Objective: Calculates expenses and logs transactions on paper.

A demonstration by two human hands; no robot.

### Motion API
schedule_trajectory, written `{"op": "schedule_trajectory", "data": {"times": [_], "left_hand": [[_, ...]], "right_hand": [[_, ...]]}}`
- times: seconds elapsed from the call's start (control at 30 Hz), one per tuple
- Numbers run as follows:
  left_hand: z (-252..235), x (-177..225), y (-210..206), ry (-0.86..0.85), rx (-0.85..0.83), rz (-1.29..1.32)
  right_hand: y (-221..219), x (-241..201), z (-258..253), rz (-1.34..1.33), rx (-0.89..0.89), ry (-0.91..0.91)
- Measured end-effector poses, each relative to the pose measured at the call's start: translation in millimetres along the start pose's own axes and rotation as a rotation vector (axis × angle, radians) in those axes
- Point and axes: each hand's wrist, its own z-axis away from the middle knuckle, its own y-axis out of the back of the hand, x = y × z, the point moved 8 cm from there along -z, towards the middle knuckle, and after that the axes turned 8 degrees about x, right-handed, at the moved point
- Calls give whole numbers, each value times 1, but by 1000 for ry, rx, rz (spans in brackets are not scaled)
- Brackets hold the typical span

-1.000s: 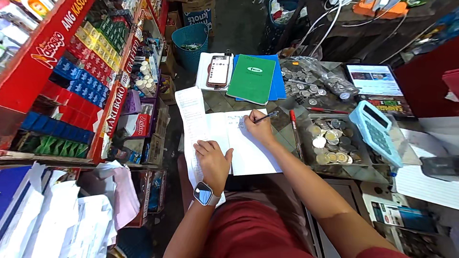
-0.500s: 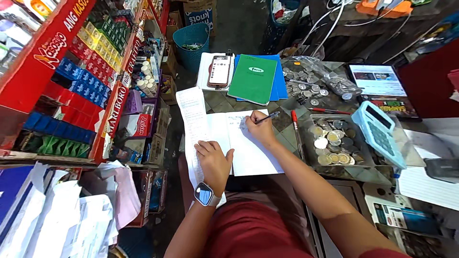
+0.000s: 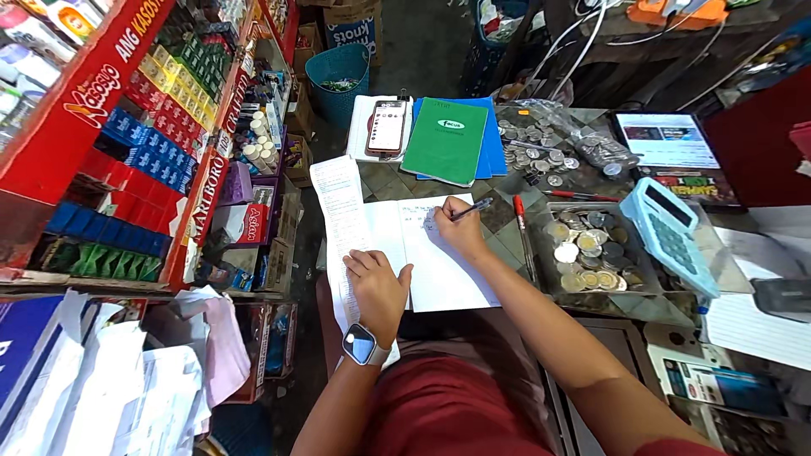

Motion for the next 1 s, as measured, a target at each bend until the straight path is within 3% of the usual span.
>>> {"op": "schedule_trajectory", "data": {"times": [0.4,0.6,1.0], "left_hand": [[0,4,1,9,21,49],[0,8,3,13,-5,46],[0,3,1,4,7,39]], "right_hand": [[6,8,-2,104,-81,45],[16,10,-3,19,-6,-41],[12,6,-1,58,3,-3]]}}
